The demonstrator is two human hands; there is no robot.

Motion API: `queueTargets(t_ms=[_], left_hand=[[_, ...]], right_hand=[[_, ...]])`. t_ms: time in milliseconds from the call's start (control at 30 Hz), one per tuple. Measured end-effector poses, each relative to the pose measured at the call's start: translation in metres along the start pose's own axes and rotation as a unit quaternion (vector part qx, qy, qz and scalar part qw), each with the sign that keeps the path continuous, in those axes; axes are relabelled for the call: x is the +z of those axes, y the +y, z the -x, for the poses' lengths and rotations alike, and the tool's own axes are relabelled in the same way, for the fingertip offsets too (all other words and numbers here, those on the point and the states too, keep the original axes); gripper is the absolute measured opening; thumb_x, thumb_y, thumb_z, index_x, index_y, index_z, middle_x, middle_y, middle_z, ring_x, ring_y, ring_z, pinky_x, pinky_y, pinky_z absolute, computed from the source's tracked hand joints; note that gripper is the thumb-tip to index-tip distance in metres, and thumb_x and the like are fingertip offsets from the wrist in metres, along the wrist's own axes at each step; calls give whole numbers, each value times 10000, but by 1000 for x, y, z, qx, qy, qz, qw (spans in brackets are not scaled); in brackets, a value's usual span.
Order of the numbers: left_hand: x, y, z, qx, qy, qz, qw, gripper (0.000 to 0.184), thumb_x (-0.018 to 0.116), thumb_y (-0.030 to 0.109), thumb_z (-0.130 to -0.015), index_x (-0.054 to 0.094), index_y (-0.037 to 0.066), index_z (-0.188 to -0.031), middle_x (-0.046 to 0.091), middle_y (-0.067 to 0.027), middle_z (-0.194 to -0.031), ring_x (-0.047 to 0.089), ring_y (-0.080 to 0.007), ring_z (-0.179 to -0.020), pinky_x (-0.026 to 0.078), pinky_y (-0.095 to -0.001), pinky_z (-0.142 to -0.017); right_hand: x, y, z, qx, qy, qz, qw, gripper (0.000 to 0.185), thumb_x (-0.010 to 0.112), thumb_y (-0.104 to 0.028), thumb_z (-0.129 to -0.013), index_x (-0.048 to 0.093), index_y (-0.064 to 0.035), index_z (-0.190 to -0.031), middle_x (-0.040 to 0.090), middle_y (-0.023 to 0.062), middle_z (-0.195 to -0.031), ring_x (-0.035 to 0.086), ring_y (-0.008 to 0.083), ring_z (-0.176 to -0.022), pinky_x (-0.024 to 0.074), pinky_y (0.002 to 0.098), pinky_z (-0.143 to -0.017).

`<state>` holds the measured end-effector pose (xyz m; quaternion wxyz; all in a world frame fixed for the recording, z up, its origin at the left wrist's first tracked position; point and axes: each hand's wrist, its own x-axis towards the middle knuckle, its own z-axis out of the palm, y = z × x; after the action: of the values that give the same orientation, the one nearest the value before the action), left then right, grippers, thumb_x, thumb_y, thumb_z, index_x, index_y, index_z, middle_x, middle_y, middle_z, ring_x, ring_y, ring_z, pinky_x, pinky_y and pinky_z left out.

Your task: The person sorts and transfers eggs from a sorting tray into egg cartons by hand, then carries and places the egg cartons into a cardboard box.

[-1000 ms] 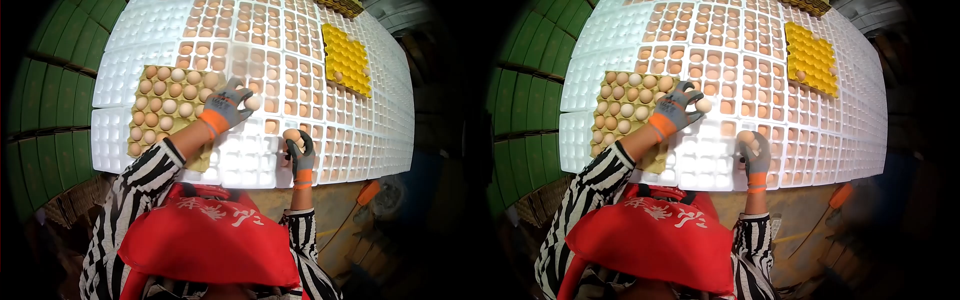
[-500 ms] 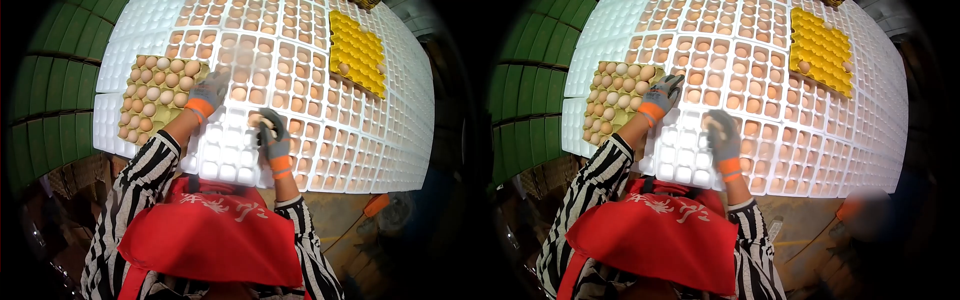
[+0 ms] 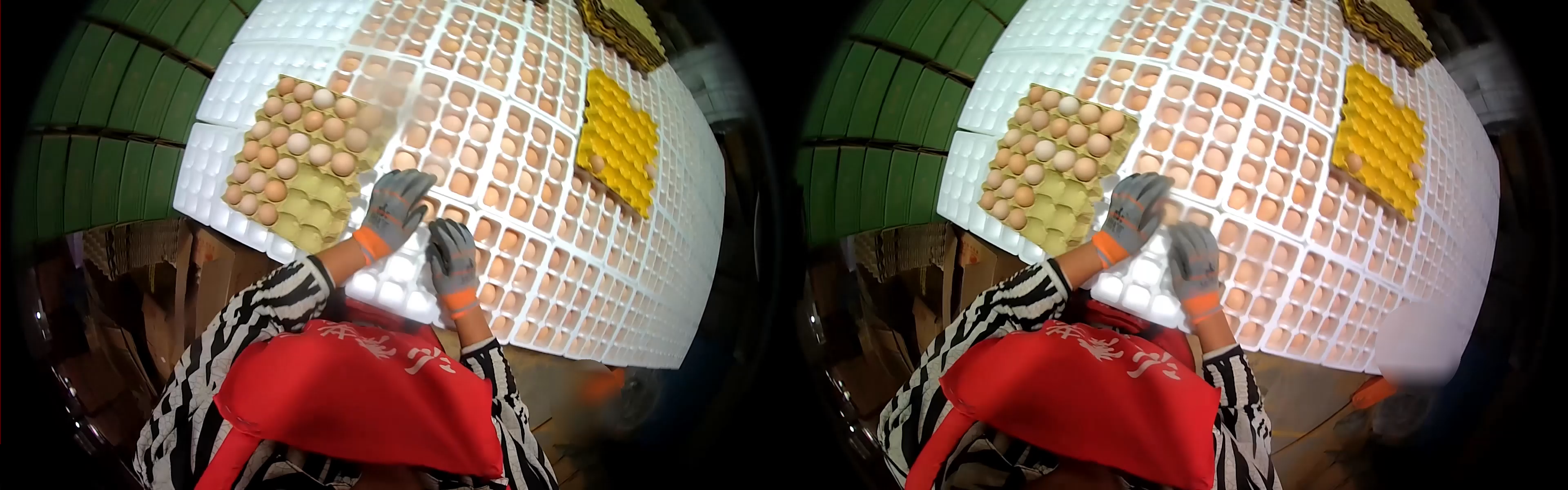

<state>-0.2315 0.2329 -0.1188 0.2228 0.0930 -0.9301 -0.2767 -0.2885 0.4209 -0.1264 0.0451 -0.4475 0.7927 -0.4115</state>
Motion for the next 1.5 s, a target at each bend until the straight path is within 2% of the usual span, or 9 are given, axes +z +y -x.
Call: queueTargets(t_ms=[500, 600, 700, 833, 967, 1100, 1233, 1367, 1500], left_hand=[[-143, -142, -10, 82, -231, -205, 948, 389, 691, 164, -818, 608, 140, -1197, 605, -92, -1110, 600, -281, -1003, 453, -402, -900], [-162, -137, -1, -113, -91, 174, 974, 354, 670, 172, -888, 590, 127, -1231, 625, -39, -1140, 610, -158, -924, 504, -319, -824], [-188, -166, -1, -320, -55, 596, 734, 374, 662, 127, -897, 562, 61, -1252, 620, 5, -1158, 606, -71, -917, 527, -252, -784], [-158, -154, -37, 8, -33, 74, 997, 381, 672, 189, -881, 583, 80, -1235, 633, -89, -1183, 655, -211, -919, 549, -307, -774], [-122, -151, -67, 32, -305, -266, 914, 443, 687, 182, -837, 589, 144, -1267, 571, -113, -1304, 644, -288, -1030, 558, -379, -803], [-153, -176, -73, -94, -195, 137, 967, 437, 672, 171, -855, 583, 135, -1281, 661, -103, -1136, 662, -249, -940, 558, -325, -674], [-193, -203, -79, -286, -159, 667, 669, 563, 633, 158, -876, 484, 85, -1414, 649, -42, -1107, 620, -115, -933, 537, -264, -689], [-168, -204, -106, -151, -177, 350, 907, 542, 741, 262, -850, 575, 100, -1341, 573, -78, -1287, 614, -201, -1094, 524, -325, -891], [-134, -163, -125, -9, -263, -167, 950, 388, 742, 263, -833, 664, 106, -1179, 562, -155, -1281, 616, -328, -1136, 524, -416, -927]], right_hand=[[108, -87, -150, 53, -79, 19, 995, 456, 756, -182, -788, 642, -129, -1227, 641, 118, -1159, 598, 312, -1092, 519, 404, -882], [100, -73, -136, 228, -2, -343, 911, 403, 698, -142, -832, 622, -31, -1211, 635, 117, -1138, 624, 246, -1085, 542, 367, -856], [68, -91, -137, 276, 72, -479, 830, 381, 656, -98, -858, 611, 18, -1218, 632, 89, -1106, 625, 190, -1032, 535, 324, -863], [91, -91, -167, 191, 23, -121, 974, 450, 709, -160, -845, 601, -47, -1267, 620, 99, -1179, 627, 247, -1059, 534, 362, -879], [117, -94, -184, 119, -9, 202, 972, 463, 816, -205, -764, 656, -139, -1193, 637, 132, -1027, 642, 312, -912, 541, 390, -813], [93, -82, -168, 380, 70, -252, 887, 462, 760, -116, -795, 614, -36, -1226, 639, 70, -1159, 636, 186, -922, 549, 310, -735], [59, -80, -168, 306, 162, -438, 830, 554, 639, -23, -795, 550, -42, -1341, 580, 96, -1227, 642, 200, -884, 566, 304, -666], [75, -77, -205, 125, -15, 182, 975, 540, 754, -229, -808, 591, -200, -1322, 517, 98, -1381, 632, 327, -1065, 549, 417, -871], [95, -76, -227, 195, -67, 187, 961, 516, 800, -257, -752, 643, -163, -1234, 557, 132, -1318, 633, 336, -1043, 530, 429, -910]])
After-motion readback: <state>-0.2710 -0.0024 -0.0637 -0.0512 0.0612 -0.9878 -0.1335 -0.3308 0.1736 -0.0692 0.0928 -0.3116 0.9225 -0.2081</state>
